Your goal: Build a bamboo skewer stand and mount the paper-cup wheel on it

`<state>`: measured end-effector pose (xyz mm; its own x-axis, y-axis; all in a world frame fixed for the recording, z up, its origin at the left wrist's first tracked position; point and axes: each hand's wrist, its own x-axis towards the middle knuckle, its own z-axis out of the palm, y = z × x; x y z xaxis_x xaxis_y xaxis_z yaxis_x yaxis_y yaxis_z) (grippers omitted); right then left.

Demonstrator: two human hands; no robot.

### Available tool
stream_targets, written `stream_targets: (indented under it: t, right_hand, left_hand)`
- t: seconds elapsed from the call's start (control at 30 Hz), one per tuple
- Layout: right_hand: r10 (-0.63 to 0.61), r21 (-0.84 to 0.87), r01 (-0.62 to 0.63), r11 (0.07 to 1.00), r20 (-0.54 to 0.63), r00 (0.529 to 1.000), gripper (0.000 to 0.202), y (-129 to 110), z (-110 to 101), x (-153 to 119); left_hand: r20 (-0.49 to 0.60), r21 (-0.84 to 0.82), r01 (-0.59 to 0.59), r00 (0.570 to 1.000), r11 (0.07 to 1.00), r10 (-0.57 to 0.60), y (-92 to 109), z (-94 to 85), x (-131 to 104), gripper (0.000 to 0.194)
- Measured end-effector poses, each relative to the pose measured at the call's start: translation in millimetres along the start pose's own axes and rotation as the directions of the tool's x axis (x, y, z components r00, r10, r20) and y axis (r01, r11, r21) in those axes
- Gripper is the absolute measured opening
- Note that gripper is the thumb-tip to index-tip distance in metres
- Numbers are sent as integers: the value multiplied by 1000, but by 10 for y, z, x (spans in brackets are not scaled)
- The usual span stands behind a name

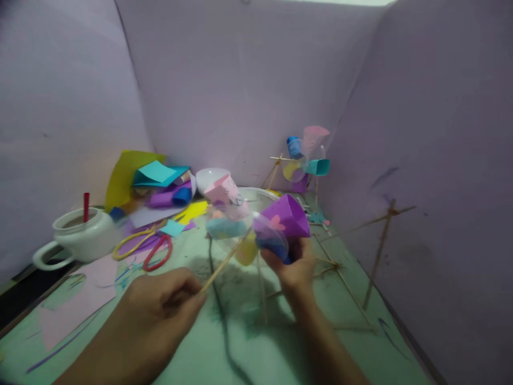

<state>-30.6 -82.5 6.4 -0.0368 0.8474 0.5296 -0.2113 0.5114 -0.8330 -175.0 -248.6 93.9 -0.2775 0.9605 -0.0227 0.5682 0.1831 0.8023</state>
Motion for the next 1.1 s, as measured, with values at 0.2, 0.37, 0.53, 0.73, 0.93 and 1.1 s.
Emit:
stream_targets:
  t: [0.2, 0.37, 0.53, 0.73, 0.93, 1.1]
  right_hand:
    - [-10, -8, 10, 1000, -13, 1000, 46, -41, 3, -10]
    - [7, -20, -7, 1000, -33, 999, 48, -27, -16, -18]
    - [33, -61, -35, 998, -37, 999, 44, -50, -18, -30]
    - [30, -68, -34, 997, -70, 997, 50, -73, -34, -24]
    - [13, -116, -20, 993, -66, 998, 44, -140, 31, -52]
    - [-15, -111, 8, 994, -64, 998, 42, -189, 78, -69]
  left_hand:
    - [-98, 87, -77, 991, 993, 86, -14, 42, -66, 20]
    - [63, -334, 132, 991, 933, -118, 18, 47, 11, 24]
    - [305, -726, 340, 938, 597, -163, 7, 90, 168, 21]
    - [293, -695, 356, 934, 625, -205, 97, 85, 289, 14]
    - [-60, -45, -7, 998, 999, 4, 29, 61, 302, 16]
    - [-81, 374, -259, 947, 891, 309, -8, 65, 283, 15]
